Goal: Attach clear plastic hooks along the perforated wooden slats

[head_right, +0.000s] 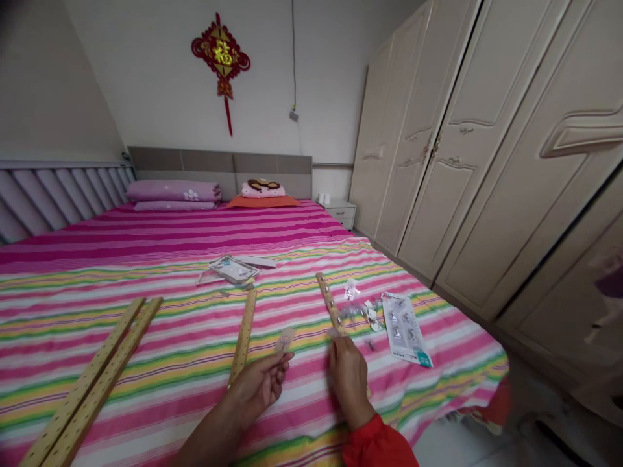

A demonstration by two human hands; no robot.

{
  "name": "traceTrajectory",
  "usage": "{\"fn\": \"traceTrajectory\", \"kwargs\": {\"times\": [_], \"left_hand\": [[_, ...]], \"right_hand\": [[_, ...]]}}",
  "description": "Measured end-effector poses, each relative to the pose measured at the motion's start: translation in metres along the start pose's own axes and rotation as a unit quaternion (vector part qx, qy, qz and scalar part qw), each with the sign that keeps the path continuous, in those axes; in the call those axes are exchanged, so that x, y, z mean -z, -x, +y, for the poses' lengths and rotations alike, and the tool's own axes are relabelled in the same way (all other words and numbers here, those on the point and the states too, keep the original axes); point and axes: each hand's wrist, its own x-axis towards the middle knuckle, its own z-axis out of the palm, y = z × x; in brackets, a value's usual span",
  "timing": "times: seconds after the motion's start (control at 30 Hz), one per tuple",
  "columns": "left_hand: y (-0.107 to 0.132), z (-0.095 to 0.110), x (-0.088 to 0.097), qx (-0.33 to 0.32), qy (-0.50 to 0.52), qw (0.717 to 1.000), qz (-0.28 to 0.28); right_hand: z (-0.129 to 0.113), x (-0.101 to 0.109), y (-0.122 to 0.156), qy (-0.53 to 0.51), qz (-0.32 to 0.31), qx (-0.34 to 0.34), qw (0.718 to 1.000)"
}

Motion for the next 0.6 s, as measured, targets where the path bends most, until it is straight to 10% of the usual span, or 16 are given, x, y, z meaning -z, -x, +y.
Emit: {"fn": "traceTrajectory", "kwargs": {"times": [0.6], "left_hand": [[0.01,0.001,0.017,-0.049,-0.039,0.998,0.03]], "right_hand": [[-0.028,-0.005,0.011,0.093,-0.092,-0.042,0.991]]}}
